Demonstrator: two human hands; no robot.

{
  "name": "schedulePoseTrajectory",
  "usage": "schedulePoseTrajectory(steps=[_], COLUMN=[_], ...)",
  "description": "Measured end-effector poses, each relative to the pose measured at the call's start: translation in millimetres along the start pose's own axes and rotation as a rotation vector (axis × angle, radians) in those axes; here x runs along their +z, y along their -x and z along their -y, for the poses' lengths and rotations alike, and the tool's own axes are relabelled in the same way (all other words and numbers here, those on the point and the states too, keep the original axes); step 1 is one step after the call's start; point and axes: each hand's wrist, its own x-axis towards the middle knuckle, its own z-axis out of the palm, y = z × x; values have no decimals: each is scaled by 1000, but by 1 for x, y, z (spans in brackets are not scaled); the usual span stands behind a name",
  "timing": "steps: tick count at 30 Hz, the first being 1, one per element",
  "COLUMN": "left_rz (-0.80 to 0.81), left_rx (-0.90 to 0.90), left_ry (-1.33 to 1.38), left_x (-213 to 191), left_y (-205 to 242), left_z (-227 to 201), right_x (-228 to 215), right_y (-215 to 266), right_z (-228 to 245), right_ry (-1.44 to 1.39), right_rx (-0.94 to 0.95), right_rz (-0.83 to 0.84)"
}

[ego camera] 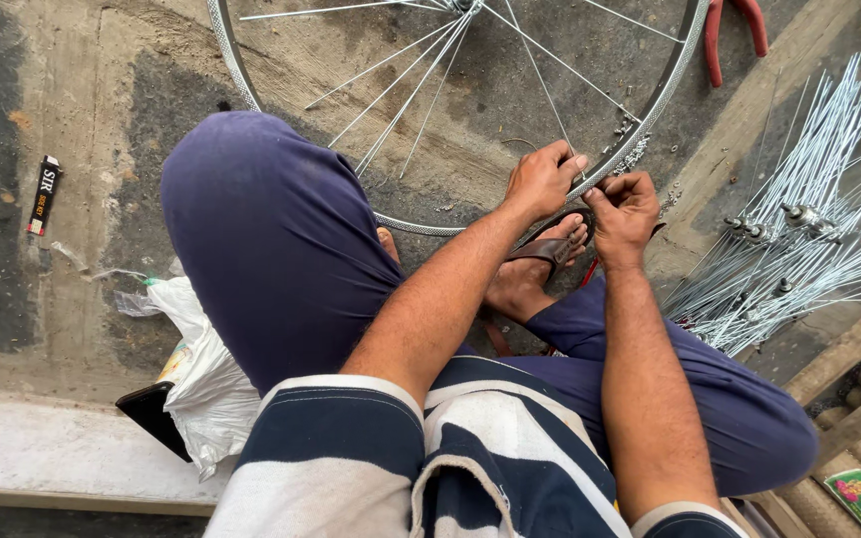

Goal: The person sits on the floor and laces a bicycle wheel by inserting spokes through the rim and hub, then securing them with nipples. The person repeatedly picks up nipples from a pile on the floor and tightens them by hand.

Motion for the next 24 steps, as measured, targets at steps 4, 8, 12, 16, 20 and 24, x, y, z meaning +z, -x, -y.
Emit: schedulePoseTrajectory(steps=[4, 8, 12, 16, 20, 24], left_rz=[40, 55, 57, 70, 76, 55], left_rx=[-48, -19, -29, -46, -34, 47], left_ry=[2, 53, 143, 265, 284, 340], left_x=[-3, -5, -8, -13, -12, -6], left_y=[0, 0, -2, -7, -10, -13], left_z=[-2, -5, -13, -21, -16, -3], right_x=[7, 8, 4, 5, 9, 11], right_y=[4, 4, 3, -1, 3, 2], right_z=[-5, -13, -18, -24, -33, -38], right_ry=[-45, -239, -248, -102, 230, 94], right_rx=[7, 138, 114, 20, -127, -110], right_rz=[-78, -170, -155, -152, -209, -166])
